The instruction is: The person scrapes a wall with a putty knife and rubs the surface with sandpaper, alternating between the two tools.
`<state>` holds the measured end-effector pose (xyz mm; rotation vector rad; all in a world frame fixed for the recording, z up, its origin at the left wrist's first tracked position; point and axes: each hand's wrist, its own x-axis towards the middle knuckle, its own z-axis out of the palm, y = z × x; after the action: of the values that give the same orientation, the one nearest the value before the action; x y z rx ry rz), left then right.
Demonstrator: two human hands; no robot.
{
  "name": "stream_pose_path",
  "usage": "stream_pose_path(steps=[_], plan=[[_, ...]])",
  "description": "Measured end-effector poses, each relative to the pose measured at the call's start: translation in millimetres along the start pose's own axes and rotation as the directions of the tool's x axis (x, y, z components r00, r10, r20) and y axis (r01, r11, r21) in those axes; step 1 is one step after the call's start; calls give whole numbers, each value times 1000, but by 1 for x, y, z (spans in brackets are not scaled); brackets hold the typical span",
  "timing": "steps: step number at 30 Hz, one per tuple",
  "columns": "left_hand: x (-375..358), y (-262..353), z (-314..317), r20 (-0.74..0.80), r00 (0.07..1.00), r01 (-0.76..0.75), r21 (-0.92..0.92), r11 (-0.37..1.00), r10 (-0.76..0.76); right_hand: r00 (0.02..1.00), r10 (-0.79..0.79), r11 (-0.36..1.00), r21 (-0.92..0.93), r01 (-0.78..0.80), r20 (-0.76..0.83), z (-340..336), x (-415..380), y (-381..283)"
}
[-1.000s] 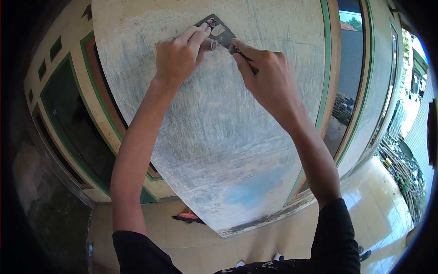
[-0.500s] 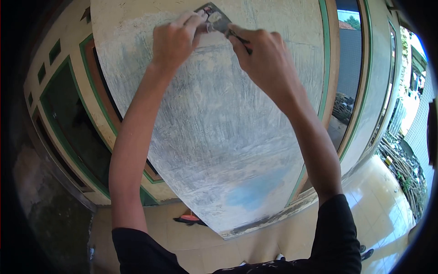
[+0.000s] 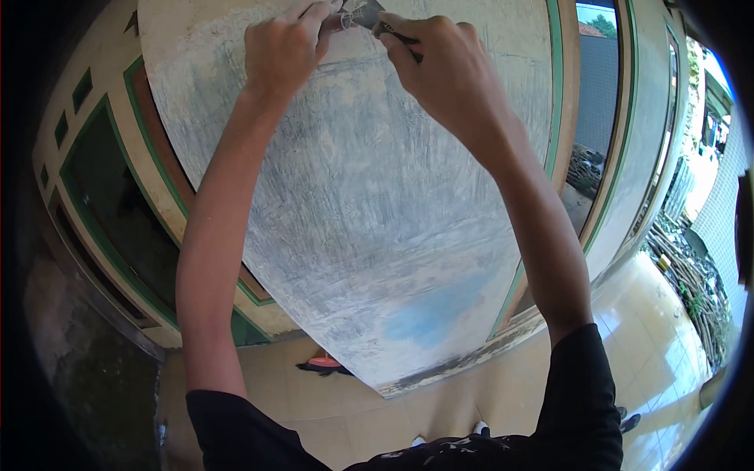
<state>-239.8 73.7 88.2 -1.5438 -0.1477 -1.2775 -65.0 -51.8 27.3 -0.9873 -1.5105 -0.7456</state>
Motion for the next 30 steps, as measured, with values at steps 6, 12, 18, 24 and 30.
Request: stream_pose_path(steps=[6, 12, 18, 24, 30], plan=[[-21, 12, -13, 40, 999, -35, 12, 999, 35, 986, 97, 988, 109, -112, 136, -12, -19, -1], [-5, -2, -10, 10, 999, -33, 7, 999, 33, 994, 43, 995, 86, -51, 97, -16, -3, 0], [-29, 9, -12, -3, 999, -36, -33, 999, 36, 993, 55, 998, -5, -55, 103, 2, -29, -6], [-15, -3, -6, -3, 1000, 9, 41, 999, -9, 1000, -14, 995, 95, 16, -19, 1, -11, -4], [-20, 8, -6, -18, 999, 27, 29, 999, -26, 998, 38, 999, -4, -38, 56, 4, -16, -5]])
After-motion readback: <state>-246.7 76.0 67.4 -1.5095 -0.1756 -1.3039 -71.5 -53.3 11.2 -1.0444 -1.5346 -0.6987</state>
